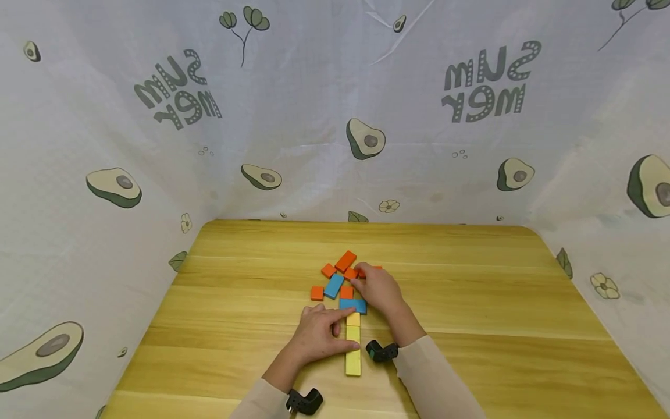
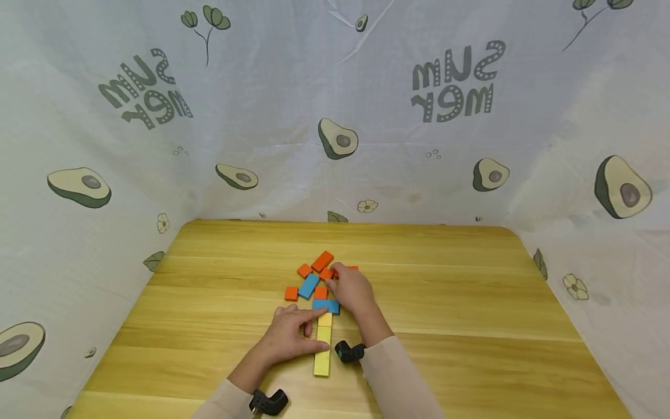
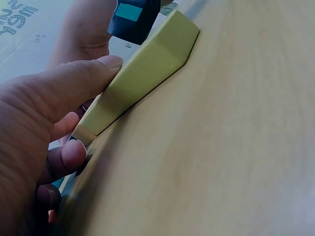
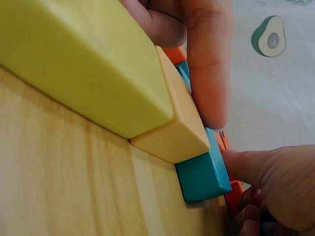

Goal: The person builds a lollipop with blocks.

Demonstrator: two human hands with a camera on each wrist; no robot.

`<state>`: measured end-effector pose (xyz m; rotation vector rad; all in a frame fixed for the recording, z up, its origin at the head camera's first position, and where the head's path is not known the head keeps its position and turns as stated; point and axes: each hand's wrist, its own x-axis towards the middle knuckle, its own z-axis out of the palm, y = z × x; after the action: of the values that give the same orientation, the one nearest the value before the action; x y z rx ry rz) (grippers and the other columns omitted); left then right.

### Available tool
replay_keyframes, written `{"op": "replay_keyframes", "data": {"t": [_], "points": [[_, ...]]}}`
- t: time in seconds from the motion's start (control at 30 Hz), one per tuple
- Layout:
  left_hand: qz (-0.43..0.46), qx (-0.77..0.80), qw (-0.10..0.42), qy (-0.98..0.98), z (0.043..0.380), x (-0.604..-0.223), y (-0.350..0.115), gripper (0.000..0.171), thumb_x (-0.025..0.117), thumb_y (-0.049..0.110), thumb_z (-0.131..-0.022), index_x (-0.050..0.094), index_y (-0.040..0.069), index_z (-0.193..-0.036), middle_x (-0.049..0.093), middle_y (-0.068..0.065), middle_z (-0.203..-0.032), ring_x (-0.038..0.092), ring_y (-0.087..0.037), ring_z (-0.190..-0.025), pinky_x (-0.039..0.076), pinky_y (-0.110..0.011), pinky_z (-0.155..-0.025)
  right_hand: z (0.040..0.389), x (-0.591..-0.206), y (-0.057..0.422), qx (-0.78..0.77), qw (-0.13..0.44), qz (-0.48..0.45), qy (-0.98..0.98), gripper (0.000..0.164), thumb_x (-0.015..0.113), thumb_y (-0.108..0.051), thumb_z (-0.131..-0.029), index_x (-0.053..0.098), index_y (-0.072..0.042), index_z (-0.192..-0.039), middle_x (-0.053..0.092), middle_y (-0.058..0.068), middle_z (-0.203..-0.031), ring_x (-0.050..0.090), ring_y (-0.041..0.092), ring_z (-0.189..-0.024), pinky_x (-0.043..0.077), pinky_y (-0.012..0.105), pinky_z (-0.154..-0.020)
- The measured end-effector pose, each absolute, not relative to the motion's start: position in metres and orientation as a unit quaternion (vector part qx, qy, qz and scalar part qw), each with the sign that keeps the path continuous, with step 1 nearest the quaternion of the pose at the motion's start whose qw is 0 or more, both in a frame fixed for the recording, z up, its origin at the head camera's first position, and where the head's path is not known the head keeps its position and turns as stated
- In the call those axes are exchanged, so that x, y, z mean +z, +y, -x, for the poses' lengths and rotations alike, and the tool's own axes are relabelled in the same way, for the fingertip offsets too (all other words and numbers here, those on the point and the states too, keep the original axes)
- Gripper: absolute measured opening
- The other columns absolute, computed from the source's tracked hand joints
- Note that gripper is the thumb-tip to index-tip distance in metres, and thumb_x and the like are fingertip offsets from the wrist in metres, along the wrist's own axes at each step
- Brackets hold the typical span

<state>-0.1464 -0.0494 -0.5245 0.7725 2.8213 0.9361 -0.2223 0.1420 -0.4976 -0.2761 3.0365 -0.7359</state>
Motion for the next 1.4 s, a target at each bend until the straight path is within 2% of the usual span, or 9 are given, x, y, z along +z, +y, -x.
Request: {"op": "replay_keyframes", "data": {"t": [0.13, 0.33, 0.43, 0.57, 0.7, 0.9, 1.17, 1.4], "points": [[-0.25, 0.306, 0.033, 0.918, 0.147, -0.523, -0.049, 0.073, 0.08, 0.064, -0.077, 0.063, 0.035, -0.141, 0.048, 0.022, -0.068, 0.034, -0.001, -0.066, 0.025, -0.026, -0.075, 0.223, -0.498, 0.144, -0.241, 0.001, 0.096, 0.966, 0.033, 0.067, -0.03, -0.1, 0.066, -0.009, -0.125, 0.074, 0.01, -0.098, 0.064, 0.022, -0.076, 0.055, 0.043, -0.074], [-0.244, 0.307, 0.041, 0.919, 0.147, -0.524, -0.049, 0.074, 0.081, 0.065, -0.076, 0.062, 0.036, -0.141, 0.048, 0.022, -0.067, 0.034, -0.002, -0.066, 0.024, -0.026, -0.074, 0.218, -0.496, 0.15, -0.284, 0.015, 0.076, 0.956, 0.038, 0.062, -0.029, -0.103, 0.06, -0.008, -0.134, 0.073, 0.015, -0.114, 0.068, 0.03, -0.092, 0.055, 0.051, -0.088], [-0.244, 0.306, 0.042, 0.919, 0.146, -0.525, -0.049, 0.074, 0.08, 0.065, -0.076, 0.062, 0.036, -0.141, 0.048, 0.022, -0.067, 0.035, -0.002, -0.066, 0.024, -0.026, -0.074, 0.213, -0.495, 0.157, -0.319, 0.035, 0.069, 0.944, 0.038, 0.061, -0.028, -0.103, 0.059, -0.011, -0.137, 0.071, 0.013, -0.103, 0.064, 0.028, -0.086, 0.053, 0.047, -0.083], [-0.246, 0.305, 0.039, 0.919, 0.146, -0.526, -0.049, 0.073, 0.08, 0.066, -0.076, 0.062, 0.036, -0.141, 0.047, 0.022, -0.067, 0.035, -0.001, -0.067, 0.024, -0.026, -0.074, 0.206, -0.493, 0.17, -0.353, 0.077, 0.079, 0.929, 0.037, 0.061, -0.026, -0.103, 0.059, -0.012, -0.138, 0.064, 0.005, -0.09, 0.055, 0.019, -0.077, 0.048, 0.038, -0.076], [-0.25, 0.304, 0.033, 0.919, 0.146, -0.525, -0.049, 0.073, 0.08, 0.065, -0.077, 0.062, 0.036, -0.141, 0.048, 0.022, -0.067, 0.035, -0.001, -0.066, 0.024, -0.026, -0.075, 0.202, -0.489, 0.18, -0.346, 0.101, 0.082, 0.929, 0.035, 0.062, -0.025, -0.103, 0.061, -0.014, -0.135, 0.064, 0.001, -0.092, 0.055, 0.015, -0.079, 0.048, 0.037, -0.079], [-0.248, 0.309, 0.043, 0.917, 0.146, -0.524, -0.047, 0.074, 0.08, 0.065, -0.077, 0.062, 0.035, -0.142, 0.048, 0.021, -0.067, 0.035, -0.002, -0.067, 0.025, -0.027, -0.076, 0.201, -0.489, 0.188, -0.336, 0.121, 0.093, 0.929, 0.029, 0.066, -0.022, -0.1, 0.065, -0.012, -0.128, 0.062, 0.002, -0.087, 0.053, 0.016, -0.073, 0.045, 0.033, -0.07], [-0.242, 0.313, 0.043, 0.917, 0.145, -0.522, -0.047, 0.073, 0.081, 0.064, -0.076, 0.063, 0.035, -0.141, 0.048, 0.021, -0.067, 0.035, -0.002, -0.067, 0.024, -0.027, -0.076, 0.203, -0.492, 0.185, -0.345, 0.11, 0.077, 0.929, 0.013, 0.066, -0.024, -0.1, 0.07, -0.016, -0.109, 0.067, -0.001, -0.092, 0.058, 0.015, -0.082, 0.048, 0.035, -0.078], [-0.244, 0.311, 0.042, 0.917, 0.144, -0.522, -0.049, 0.073, 0.081, 0.064, -0.077, 0.063, 0.034, -0.141, 0.048, 0.022, -0.067, 0.034, -0.001, -0.067, 0.024, -0.026, -0.075, 0.203, -0.495, 0.179, -0.336, 0.1, 0.083, 0.933, 0.01, 0.067, -0.024, -0.099, 0.071, -0.019, -0.107, 0.069, -0.001, -0.092, 0.059, 0.014, -0.082, 0.049, 0.038, -0.08]]}}
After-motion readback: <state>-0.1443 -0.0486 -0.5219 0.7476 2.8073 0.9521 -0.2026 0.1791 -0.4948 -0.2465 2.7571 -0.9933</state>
